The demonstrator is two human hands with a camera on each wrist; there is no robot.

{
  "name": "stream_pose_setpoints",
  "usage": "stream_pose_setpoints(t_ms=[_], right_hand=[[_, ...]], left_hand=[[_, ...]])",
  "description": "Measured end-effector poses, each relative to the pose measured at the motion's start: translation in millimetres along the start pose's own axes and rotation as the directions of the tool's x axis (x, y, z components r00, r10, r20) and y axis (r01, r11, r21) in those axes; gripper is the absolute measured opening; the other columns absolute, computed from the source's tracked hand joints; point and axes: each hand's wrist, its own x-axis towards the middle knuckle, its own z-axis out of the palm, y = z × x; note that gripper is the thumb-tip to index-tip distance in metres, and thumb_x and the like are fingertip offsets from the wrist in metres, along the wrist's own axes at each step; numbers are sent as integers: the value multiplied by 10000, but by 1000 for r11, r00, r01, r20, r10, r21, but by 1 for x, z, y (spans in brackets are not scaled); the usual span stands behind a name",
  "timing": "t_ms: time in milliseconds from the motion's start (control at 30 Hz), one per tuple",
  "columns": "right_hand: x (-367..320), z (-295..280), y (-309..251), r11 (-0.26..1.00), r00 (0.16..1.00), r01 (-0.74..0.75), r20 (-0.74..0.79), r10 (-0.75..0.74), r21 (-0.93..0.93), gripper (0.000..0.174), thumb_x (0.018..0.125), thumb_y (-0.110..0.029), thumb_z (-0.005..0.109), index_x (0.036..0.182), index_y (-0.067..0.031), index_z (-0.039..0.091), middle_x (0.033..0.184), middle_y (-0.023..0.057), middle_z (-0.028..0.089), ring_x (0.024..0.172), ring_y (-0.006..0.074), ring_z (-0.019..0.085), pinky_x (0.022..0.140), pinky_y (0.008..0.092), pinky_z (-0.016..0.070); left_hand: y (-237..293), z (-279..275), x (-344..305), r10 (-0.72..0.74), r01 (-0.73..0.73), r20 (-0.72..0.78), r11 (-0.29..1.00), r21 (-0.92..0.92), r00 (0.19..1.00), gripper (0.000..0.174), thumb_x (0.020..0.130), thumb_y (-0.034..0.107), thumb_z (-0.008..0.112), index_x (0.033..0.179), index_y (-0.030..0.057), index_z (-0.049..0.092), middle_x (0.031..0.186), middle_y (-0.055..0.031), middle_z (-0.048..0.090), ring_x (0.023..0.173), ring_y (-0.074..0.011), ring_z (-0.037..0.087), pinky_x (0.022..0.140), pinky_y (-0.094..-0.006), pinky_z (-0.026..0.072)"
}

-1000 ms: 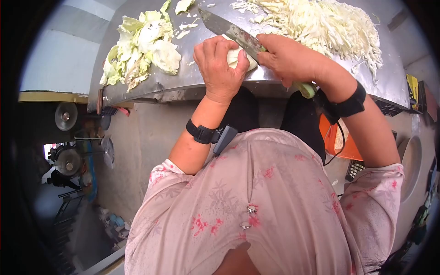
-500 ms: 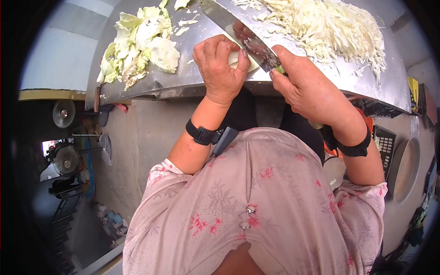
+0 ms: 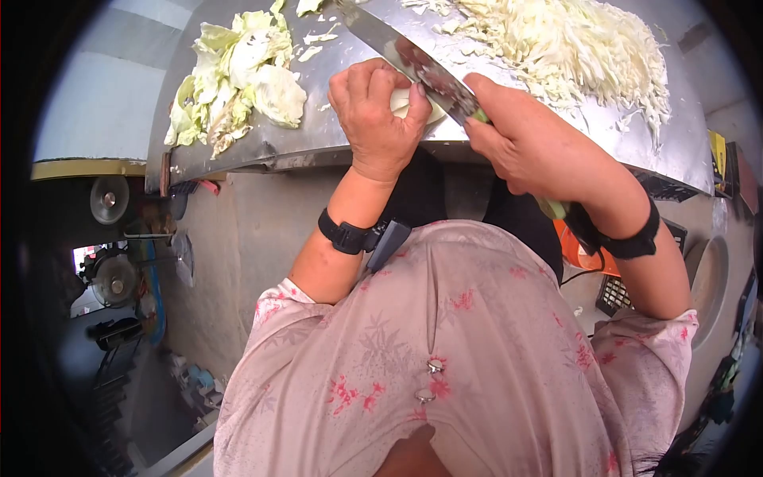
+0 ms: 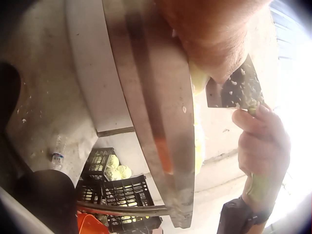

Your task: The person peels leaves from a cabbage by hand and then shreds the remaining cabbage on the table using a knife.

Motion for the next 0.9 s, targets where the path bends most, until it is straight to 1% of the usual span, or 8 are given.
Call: stream_pose_setpoints(t_ms=[133, 233, 300, 367, 567, 600, 767, 900], right_hand=[[-18, -13, -10, 969, 978, -196, 101, 182, 152, 162, 940, -95, 474, 950, 61, 430, 575, 108, 499, 422, 196, 534, 415, 348, 437], [-2, -21, -12, 952, 933, -302, 221, 283, 56, 407, 1009, -139, 425, 1408, -60, 438, 626, 21, 461, 451, 106, 485, 442, 265, 457], [20, -11, -7, 976, 956, -220, 198, 215, 2, 247, 976, -140, 439, 1167, 7, 495, 625, 87, 518, 469, 176, 560, 454, 313, 480], [44, -6, -1, 991, 973, -121, 191, 129, -56, 227, 936, -133, 473, 961, 90, 504, 615, 175, 579, 494, 271, 641, 464, 387, 500], [45, -10, 12, 992, 986, -122, 115, 119, 21, 282, 945, -167, 489, 990, 110, 513, 691, 222, 629, 507, 294, 658, 533, 422, 539], [38, -8, 3, 987, 984, -157, 77, 158, -15, 265, 941, -161, 502, 973, 102, 504, 708, 257, 626, 570, 372, 661, 584, 456, 531], [6, 10, 5, 996, 979, 50, -193, -64, -77, 213, 922, -113, 538, 968, 90, 494, 763, 325, 611, 772, 503, 615, 694, 509, 494], [-2, 14, 3, 995, 978, 74, -189, -85, -62, 207, 923, -104, 544, 974, 87, 482, 733, 313, 604, 746, 501, 612, 668, 506, 490]], left_hand=[[-4, 3, -3, -15, 16, 13, 1000, -25, 1000, 174, 729, 192, 729, 823, 112, 607, 1003, -60, 603, 972, -293, 493, 883, -419, 396], [-3, 3, -2, -27, 27, 24, 1000, -11, 999, 180, 725, 191, 734, 823, 113, 604, 1004, -56, 601, 964, -292, 493, 878, -414, 395], [-2, 5, -3, -32, 32, 16, 999, -8, 999, 181, 725, 193, 736, 824, 116, 605, 1007, -53, 601, 964, -291, 495, 878, -413, 394], [-1, 3, -2, -32, 32, 16, 999, -13, 999, 175, 752, 194, 730, 837, 113, 599, 999, -60, 602, 955, -290, 496, 877, -409, 389], [0, 0, -3, -26, 26, -8, 999, -42, 1000, 147, 848, 209, 697, 862, 101, 599, 990, -85, 603, 954, -292, 485, 881, -402, 387], [-1, -1, -3, -20, 20, -4, 999, -48, 1000, 145, 857, 212, 692, 861, 100, 601, 991, -86, 604, 958, -292, 484, 882, -401, 387], [-1, 0, -5, -23, 23, -15, 999, -42, 1000, 145, 872, 216, 685, 857, 92, 610, 995, -91, 606, 956, -292, 492, 886, -403, 388], [-1, 0, -6, -19, 18, -23, 999, -34, 1000, 153, 875, 222, 688, 851, 89, 616, 990, -94, 606, 956, -293, 501, 887, -407, 387]])
